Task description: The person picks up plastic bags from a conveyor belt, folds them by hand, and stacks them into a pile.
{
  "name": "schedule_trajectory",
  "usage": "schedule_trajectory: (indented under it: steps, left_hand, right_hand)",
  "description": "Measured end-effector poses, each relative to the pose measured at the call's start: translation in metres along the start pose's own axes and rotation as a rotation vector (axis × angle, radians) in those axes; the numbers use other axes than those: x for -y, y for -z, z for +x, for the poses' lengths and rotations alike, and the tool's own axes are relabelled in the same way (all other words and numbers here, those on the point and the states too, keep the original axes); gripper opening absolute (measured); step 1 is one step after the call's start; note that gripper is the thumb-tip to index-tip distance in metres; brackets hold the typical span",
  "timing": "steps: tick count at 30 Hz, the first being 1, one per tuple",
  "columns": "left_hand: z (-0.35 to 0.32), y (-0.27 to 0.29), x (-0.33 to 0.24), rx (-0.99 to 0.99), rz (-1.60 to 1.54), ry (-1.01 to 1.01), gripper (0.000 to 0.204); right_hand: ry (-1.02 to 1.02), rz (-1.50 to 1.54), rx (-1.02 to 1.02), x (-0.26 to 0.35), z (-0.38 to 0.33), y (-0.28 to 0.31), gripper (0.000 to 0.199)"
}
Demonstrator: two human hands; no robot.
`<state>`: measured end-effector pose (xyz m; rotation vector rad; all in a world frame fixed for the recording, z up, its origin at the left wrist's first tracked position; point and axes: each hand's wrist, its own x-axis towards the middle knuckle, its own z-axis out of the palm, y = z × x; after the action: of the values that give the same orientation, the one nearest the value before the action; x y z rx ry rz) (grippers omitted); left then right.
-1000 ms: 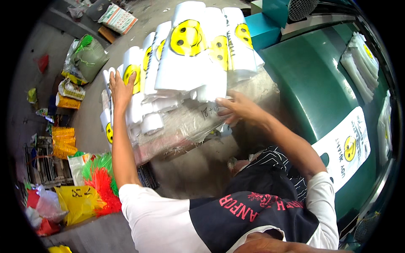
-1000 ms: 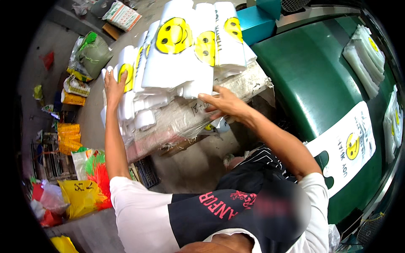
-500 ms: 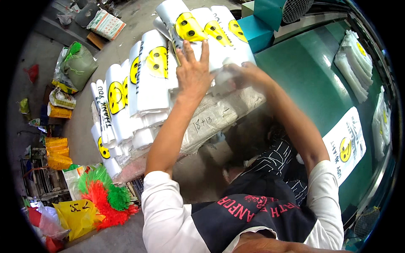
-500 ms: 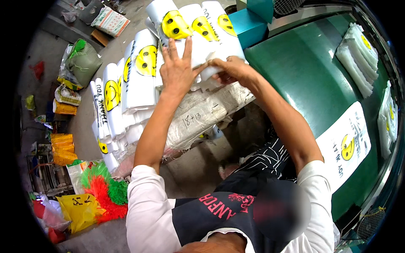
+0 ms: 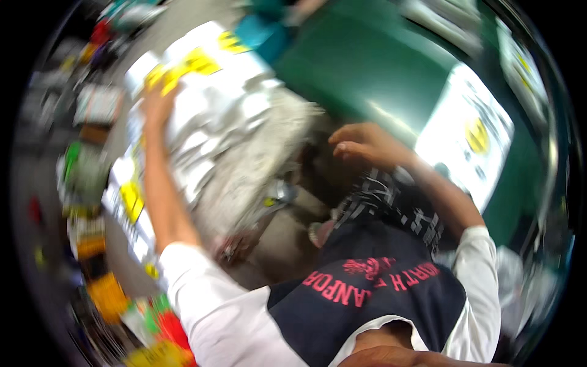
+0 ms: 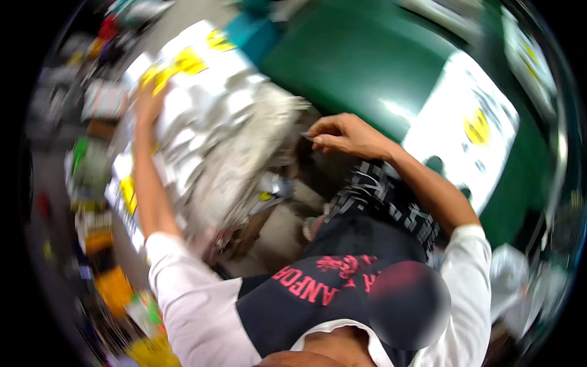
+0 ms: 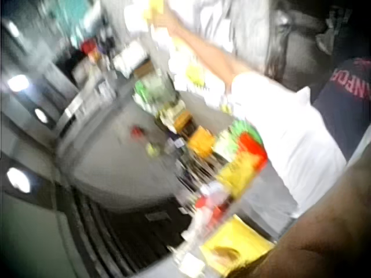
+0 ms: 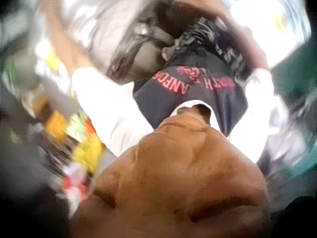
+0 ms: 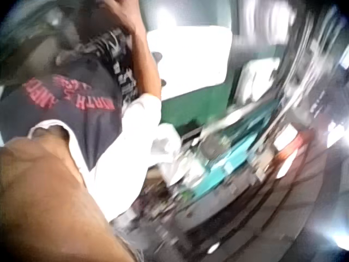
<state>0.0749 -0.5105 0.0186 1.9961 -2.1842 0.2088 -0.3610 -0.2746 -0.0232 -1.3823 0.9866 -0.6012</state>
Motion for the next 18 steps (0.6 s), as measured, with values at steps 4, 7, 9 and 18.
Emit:
schedule_trajectory:
  steps: [4, 7, 9, 18]
  left_hand:
    - [0.004, -0.009, 0.116, 0.1, -0.07, -0.135, 0.055]
    - [0.001, 0.034, -0.021, -0.113, 0.593, -0.122, 0.05]
    - [-0.018, 0.042, -0.107, -0.401, 0.045, -0.447, 0.05]
    - [-0.191, -0.069, -0.416, 0.254, -0.322, -1.382, 0.085]
  right_hand:
    - [-0.069, -0.154, -0.482, -0.026, -0.112, 0.09, 0.031]
    - [-0.103, -0.596, -1.06, -0.071, -0.227, 0.134, 0.034]
    - [-0.315, -0.666, -1.055, -0.07, -0.282, 0.129, 0.036]
    - [-0.589, -1.292, -0.87, -0.149, -0.346, 0.034, 0.104]
